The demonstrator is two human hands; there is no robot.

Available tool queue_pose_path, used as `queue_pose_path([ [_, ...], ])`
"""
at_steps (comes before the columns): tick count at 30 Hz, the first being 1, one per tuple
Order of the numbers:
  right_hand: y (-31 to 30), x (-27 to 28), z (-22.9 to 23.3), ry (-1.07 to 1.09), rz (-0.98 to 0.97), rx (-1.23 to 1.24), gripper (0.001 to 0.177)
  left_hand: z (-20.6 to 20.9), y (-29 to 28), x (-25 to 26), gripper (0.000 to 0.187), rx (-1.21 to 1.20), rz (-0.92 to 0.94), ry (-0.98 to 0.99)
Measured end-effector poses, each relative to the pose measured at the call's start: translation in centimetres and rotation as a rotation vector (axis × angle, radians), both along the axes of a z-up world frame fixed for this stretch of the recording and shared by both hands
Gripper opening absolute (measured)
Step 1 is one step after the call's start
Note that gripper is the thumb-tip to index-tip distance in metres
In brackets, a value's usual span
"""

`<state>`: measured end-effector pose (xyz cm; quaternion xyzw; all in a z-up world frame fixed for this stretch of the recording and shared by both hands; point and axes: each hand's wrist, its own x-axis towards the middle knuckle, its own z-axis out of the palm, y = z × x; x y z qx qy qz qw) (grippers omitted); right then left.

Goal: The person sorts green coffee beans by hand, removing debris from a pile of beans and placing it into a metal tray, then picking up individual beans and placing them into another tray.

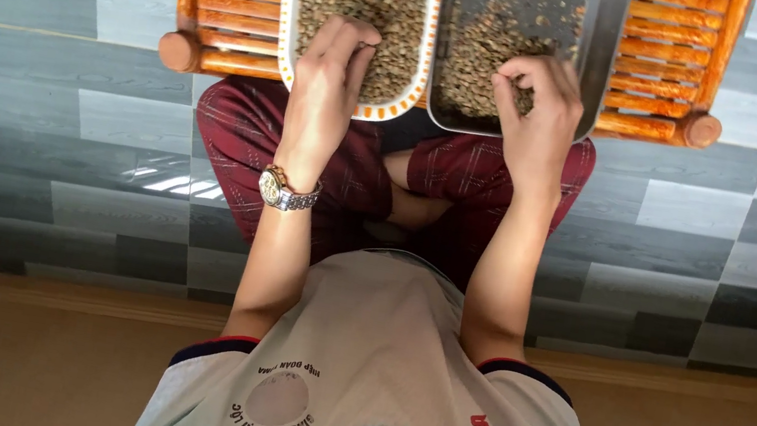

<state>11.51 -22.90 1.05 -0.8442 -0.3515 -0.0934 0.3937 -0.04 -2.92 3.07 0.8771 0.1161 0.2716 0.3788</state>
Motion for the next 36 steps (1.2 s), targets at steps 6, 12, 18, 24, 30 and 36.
queue_pose_path([
  [6,-2.9,0.7,0.1,0.021,-0.078,0.02,0.015,-1.1,-2.8,3.0,0.014,0.019,-0.137,-0.004],
  [12,-4.2,0.5,0.8,0.071,-0.106,0.056,0.011,-3.8,-5.9,5.9,0.017,0.167,-0.268,0.051],
  [18,-4.5,0.5,0.5,0.078,-0.081,0.05,0.009,-1.5,-6.8,5.2,0.018,0.143,-0.29,0.124],
  [24,-3.8,0.5,-0.1,0.079,-0.054,0.044,0.008,-1.8,-3.1,3.9,0.013,0.138,-0.172,0.032],
  [30,-2.2,0.2,0.0,0.062,0.014,0.04,0.008,-2.1,1.9,0.9,0.015,0.205,0.071,0.138],
  [36,-0.5,0.2,-2.4,0.002,0.065,-0.005,0.011,-3.4,3.1,1.1,0.03,0.219,0.031,0.145],
])
